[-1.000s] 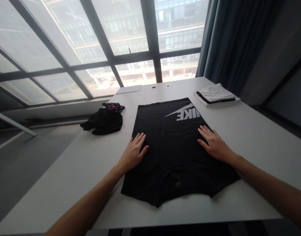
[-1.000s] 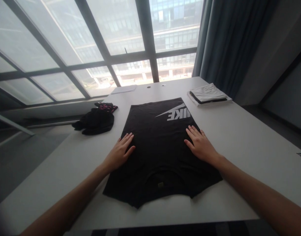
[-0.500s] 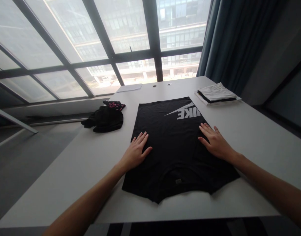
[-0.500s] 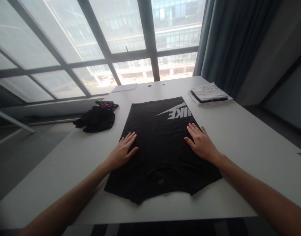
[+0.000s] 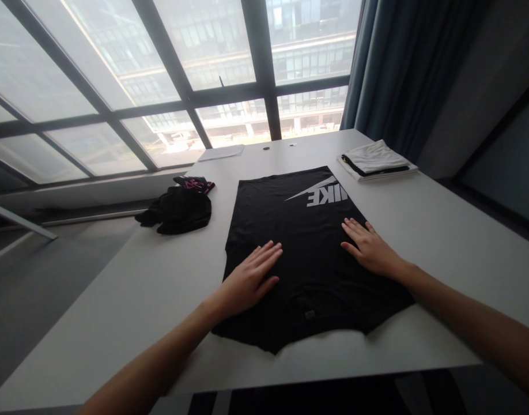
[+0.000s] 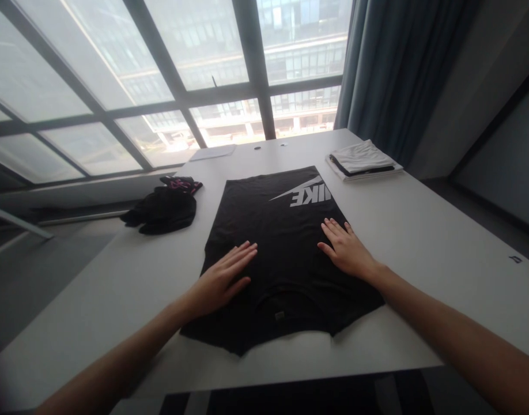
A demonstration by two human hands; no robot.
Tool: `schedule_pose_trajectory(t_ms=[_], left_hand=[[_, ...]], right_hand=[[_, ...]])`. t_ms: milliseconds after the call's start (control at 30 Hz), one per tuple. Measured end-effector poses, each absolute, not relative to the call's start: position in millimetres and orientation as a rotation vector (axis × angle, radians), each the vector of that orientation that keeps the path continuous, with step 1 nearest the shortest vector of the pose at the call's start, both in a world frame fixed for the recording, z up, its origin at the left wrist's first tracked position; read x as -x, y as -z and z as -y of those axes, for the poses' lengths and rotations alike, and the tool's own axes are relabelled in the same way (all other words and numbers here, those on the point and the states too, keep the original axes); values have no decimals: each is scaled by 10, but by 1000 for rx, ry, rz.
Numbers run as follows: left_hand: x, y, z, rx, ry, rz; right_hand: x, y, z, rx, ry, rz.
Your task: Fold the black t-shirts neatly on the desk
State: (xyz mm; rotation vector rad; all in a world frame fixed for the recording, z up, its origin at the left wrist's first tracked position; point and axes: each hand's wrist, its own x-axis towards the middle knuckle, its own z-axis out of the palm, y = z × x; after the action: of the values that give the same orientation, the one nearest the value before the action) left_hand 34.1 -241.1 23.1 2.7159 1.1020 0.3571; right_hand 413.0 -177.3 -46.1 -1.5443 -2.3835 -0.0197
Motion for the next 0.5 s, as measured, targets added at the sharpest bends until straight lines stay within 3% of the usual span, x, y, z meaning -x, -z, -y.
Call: schedule_pose_trajectory(t_ms=[200,500], left_hand=[[-1028,-373,2935,-2627,-182,-340],[-1322,-89,2937,-2597,-154,-124]], right_hand=[[-4125,451,1773,1546,18,2396],[-4146,451,1763,1562,14,2395]])
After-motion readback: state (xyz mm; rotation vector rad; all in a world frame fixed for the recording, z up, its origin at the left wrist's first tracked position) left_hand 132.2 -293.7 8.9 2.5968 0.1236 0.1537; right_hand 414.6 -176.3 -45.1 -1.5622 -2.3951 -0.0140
